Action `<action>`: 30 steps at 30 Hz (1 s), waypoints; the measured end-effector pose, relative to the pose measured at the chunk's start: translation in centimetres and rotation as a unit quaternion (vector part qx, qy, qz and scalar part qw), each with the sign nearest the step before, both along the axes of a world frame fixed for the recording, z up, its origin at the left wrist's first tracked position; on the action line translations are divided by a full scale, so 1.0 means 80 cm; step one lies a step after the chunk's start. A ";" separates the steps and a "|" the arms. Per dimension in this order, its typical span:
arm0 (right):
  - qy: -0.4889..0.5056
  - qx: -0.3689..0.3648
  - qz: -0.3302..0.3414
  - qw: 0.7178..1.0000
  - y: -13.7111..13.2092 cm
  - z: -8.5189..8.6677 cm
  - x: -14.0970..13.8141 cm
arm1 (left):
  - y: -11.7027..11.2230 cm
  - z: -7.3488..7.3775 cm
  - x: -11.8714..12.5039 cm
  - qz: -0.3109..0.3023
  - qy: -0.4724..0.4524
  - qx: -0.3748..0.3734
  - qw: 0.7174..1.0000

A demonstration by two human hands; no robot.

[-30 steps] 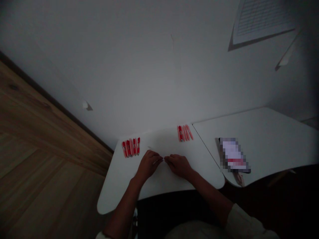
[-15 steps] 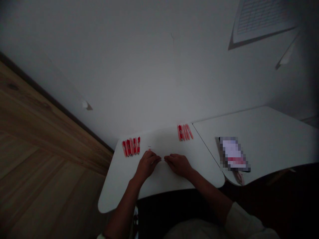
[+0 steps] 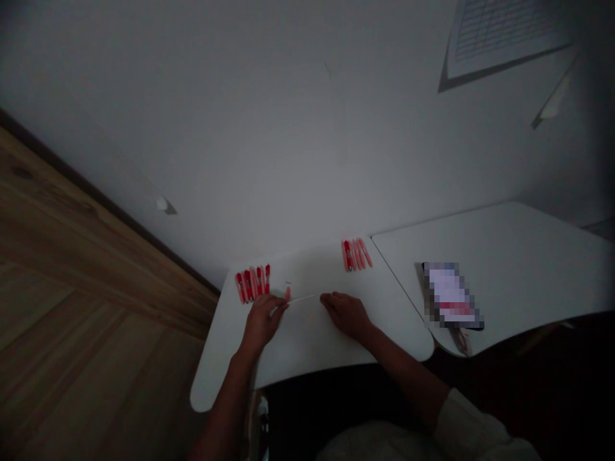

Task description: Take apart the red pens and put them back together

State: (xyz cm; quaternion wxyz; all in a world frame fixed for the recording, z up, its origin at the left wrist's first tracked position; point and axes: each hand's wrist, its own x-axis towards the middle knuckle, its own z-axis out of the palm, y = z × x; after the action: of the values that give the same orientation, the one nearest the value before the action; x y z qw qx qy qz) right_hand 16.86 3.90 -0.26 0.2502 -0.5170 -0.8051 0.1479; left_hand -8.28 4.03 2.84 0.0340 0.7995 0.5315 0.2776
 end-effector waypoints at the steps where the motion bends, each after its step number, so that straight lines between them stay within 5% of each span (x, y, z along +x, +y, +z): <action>1: 0.013 0.001 -0.009 1.000 0.001 -0.002 0.000 | 0.001 -0.001 -0.002 0.028 -0.009 0.005 1.000; 7: 0.050 0.013 -0.015 0.999 0.003 -0.008 -0.001 | 0.009 -0.006 0.033 0.225 -0.064 0.015 0.972; 16: 0.066 0.013 -0.014 0.998 0.004 -0.010 -0.001 | 0.029 -0.013 0.107 0.286 0.076 -0.024 0.955; 30: 0.061 0.018 -0.011 0.998 0.004 -0.008 -0.001 | 0.032 -0.025 0.121 0.278 0.126 -0.016 0.952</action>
State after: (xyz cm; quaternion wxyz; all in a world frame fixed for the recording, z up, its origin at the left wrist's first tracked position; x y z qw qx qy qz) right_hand 16.81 4.18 -0.94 0.3101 -0.5108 -0.7853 0.1620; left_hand 1.42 6.57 0.85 -0.0986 0.6480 0.7371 0.1645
